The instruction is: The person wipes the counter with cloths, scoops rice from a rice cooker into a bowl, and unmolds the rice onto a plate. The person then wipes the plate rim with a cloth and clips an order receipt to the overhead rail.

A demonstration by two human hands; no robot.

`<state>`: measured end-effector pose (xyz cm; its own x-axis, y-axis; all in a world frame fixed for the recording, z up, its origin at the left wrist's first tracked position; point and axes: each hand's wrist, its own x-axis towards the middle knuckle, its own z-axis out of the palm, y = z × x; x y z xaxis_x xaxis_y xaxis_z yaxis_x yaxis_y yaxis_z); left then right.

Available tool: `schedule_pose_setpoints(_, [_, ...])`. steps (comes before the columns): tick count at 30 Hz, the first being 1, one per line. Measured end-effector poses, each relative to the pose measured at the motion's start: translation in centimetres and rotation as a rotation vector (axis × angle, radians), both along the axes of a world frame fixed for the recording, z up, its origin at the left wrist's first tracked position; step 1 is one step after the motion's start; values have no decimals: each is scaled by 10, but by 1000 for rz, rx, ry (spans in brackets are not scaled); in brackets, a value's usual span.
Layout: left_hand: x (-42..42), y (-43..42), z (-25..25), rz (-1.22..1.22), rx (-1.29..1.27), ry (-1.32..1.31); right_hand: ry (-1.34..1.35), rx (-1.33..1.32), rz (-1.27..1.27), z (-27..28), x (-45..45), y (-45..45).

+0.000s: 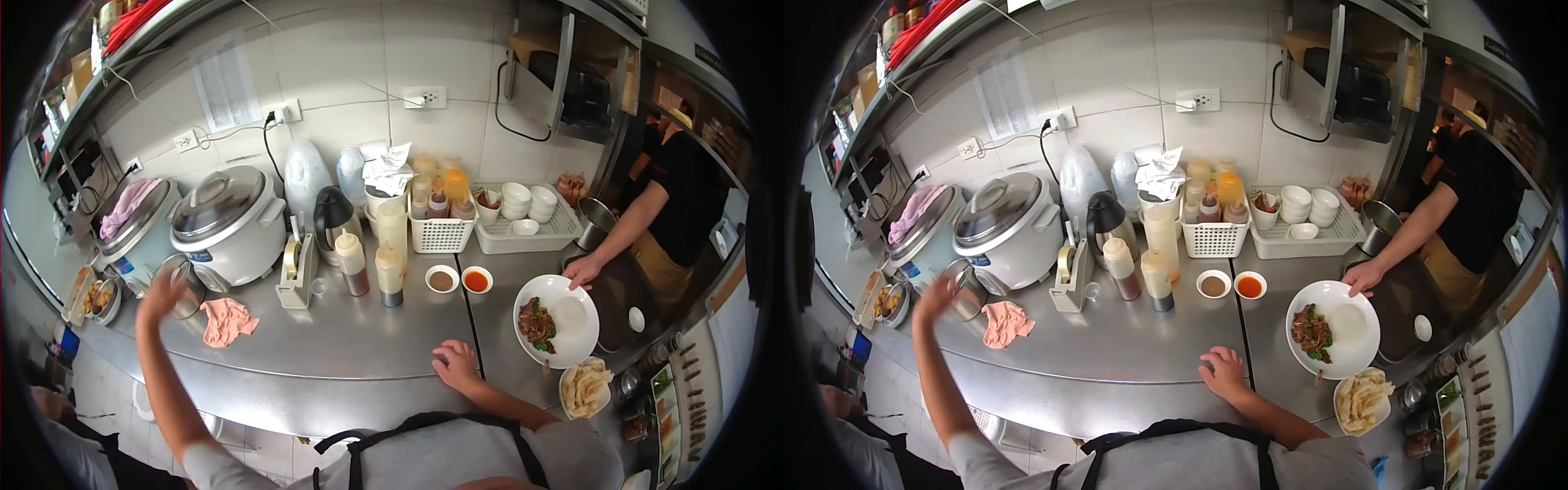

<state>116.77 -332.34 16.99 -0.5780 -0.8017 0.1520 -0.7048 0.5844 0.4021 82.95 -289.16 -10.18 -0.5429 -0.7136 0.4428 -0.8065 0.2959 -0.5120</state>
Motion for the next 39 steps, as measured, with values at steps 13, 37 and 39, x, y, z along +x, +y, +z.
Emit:
schedule_pose_setpoints(13, [-356, 7, 309, -586, 241, 1115, -130, -142, -37, -1, 1, 0])
schedule_pose_setpoints(37, [-212, 272, -292, -430, 614, 322, 104, 188, -48, -2, 12, -18])
schedule_pose_setpoints(39, [-212, 279, -283, -368, 238, 312, 142, 197, -62, -7, 6, -21])
